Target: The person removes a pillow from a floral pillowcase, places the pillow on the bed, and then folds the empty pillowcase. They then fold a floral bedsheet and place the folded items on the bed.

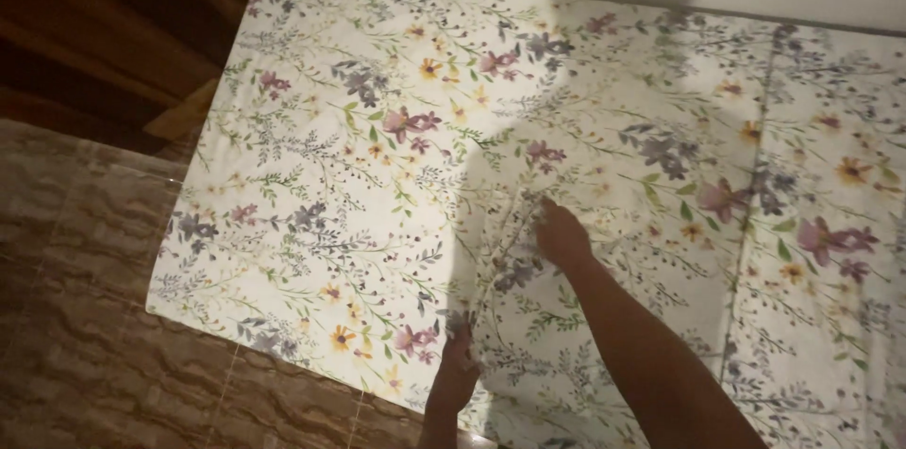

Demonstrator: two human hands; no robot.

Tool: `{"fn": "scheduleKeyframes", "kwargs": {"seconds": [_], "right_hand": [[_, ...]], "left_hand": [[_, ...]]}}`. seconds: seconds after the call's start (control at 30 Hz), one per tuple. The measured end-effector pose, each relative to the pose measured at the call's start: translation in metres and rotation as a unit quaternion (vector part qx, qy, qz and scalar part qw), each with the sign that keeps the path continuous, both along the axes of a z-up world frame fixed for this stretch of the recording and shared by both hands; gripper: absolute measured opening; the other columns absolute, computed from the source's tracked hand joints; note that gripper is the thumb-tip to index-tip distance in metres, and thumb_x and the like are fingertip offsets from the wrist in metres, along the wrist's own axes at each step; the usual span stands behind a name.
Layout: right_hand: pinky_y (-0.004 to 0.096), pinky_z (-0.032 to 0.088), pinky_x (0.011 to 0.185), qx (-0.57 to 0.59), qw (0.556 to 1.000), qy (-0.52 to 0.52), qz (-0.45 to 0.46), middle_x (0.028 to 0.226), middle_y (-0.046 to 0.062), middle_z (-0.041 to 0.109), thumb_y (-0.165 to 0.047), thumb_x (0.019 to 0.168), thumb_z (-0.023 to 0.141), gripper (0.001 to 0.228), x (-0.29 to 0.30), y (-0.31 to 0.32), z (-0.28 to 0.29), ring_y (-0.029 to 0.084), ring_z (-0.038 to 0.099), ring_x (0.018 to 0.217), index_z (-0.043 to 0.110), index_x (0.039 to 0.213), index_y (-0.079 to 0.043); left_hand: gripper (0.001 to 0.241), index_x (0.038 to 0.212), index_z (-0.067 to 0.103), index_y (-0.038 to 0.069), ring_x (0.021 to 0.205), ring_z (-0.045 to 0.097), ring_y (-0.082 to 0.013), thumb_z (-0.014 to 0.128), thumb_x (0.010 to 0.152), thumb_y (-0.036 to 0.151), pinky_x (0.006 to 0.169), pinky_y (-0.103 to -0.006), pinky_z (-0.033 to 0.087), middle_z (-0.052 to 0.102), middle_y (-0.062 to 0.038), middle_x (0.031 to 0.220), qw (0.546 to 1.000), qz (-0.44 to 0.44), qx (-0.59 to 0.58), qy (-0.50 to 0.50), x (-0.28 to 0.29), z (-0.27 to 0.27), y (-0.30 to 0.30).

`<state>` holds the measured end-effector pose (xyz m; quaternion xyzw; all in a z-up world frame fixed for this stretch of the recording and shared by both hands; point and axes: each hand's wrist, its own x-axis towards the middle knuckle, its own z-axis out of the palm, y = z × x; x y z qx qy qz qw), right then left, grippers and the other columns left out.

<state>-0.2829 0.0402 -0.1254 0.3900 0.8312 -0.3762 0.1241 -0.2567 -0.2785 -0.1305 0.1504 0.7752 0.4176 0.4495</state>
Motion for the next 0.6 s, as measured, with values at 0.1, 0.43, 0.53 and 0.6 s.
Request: {"fn": "scheduleKeyframes", "kwargs": {"seconds": [0.1, 0.43, 0.53, 0.6], "right_hand": [[0.050, 0.053, 0.094, 0.053, 0.996, 0.073, 0.001, 0.128, 0.014, 0.067, -0.021, 0.104, 0.053, 0.031, -0.009, -0.004, -0.013, 0.034, 0.067, 0.111, 0.070, 0.128, -0.012], [0.050, 0.038, 0.115, 0.091, 0.968, 0.198, -0.124, 0.150, 0.021, 0.049, -0.024, 0.095, 0.063, 0.059, 0.076, -0.034, -0.027, 0.037, 0.046, 0.140, 0.051, 0.149, -0.004], [0.046, 0.034, 0.051, 0.117, 0.963, 0.180, -0.165, 0.051, 0.003, 0.045, -0.027, 0.085, 0.068, 0.032, 0.161, -0.062, -0.007, 0.019, 0.047, 0.046, 0.057, 0.062, -0.008], [0.045, 0.043, 0.075, -0.042, 0.958, 0.043, -0.279, 0.095, 0.006, 0.054, -0.035, 0.090, 0.066, 0.034, 0.187, -0.092, -0.016, 0.024, 0.057, 0.082, 0.051, 0.108, -0.010]], "left_hand": [[0.085, 0.166, 0.026, 0.024, 0.104, 0.042, -0.0240, 0.045, 0.086, 0.005, 0.086, -0.0390, 0.038, 0.040, -0.009, 0.118, 0.992, 0.006, -0.111, -0.059, -0.002, 0.018, 0.006], [0.093, 0.166, 0.011, 0.031, 0.152, 0.038, -0.0258, 0.068, 0.093, 0.027, 0.118, -0.0421, 0.040, 0.029, -0.002, 0.170, 0.987, -0.047, -0.151, -0.039, 0.009, -0.059, -0.033], [0.105, 0.166, 0.016, 0.030, 0.147, 0.047, -0.0172, 0.072, 0.077, 0.036, 0.111, -0.0328, 0.046, 0.038, 0.003, 0.168, 0.995, 0.002, -0.080, -0.051, 0.018, -0.074, -0.042], [0.100, 0.166, 0.018, 0.028, 0.149, 0.046, -0.0166, 0.072, 0.082, 0.029, 0.114, -0.0304, 0.041, 0.041, 0.002, 0.166, 0.989, 0.014, -0.119, -0.083, 0.013, -0.052, -0.032]]}}
